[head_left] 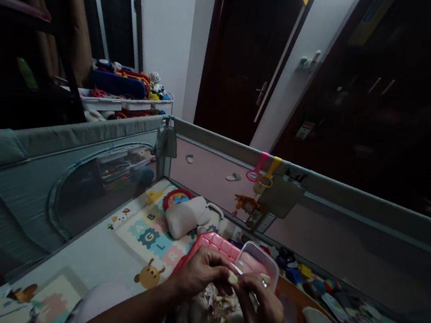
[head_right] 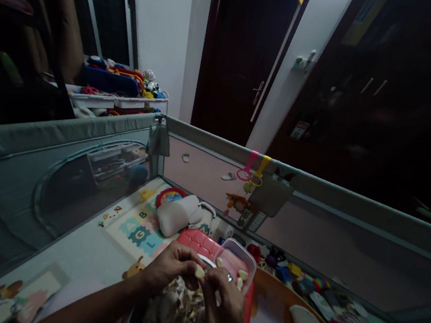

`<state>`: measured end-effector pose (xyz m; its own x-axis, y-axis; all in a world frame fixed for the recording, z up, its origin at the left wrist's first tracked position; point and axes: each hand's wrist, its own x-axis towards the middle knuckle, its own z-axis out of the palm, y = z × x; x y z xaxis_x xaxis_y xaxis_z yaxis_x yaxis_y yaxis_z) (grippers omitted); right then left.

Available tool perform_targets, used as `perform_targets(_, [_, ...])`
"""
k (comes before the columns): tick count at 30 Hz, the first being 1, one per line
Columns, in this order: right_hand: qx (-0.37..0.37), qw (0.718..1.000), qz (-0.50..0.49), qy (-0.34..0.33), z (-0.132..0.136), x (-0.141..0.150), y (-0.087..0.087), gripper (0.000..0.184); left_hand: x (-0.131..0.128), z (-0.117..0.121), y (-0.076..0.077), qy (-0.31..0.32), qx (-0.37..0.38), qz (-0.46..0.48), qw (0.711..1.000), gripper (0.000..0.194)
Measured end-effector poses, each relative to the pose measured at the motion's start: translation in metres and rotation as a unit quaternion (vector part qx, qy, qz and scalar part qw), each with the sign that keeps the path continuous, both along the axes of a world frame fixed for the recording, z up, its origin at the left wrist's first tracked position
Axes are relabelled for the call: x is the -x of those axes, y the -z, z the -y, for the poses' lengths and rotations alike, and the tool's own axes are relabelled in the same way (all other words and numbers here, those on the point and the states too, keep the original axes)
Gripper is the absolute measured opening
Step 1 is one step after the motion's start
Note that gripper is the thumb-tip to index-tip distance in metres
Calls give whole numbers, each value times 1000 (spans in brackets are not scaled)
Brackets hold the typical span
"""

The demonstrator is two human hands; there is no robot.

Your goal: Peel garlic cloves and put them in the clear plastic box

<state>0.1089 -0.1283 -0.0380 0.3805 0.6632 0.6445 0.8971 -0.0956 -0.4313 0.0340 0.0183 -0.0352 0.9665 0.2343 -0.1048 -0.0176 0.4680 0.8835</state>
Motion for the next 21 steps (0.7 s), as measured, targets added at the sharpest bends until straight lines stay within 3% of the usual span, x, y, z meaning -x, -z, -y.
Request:
perform_targets(8, [-45,999,-27,11,-3,2,4,13,2,-3,3,18,-4,43,999,34])
perform_targets(14, [-89,994,65,-18,-12,14,10,23,0,0,7,-54,38,63,996,31])
perform_targets(21, [52,984,160,-49,-16,17,8,22,-6,-4,4,-112,49,64,990,43])
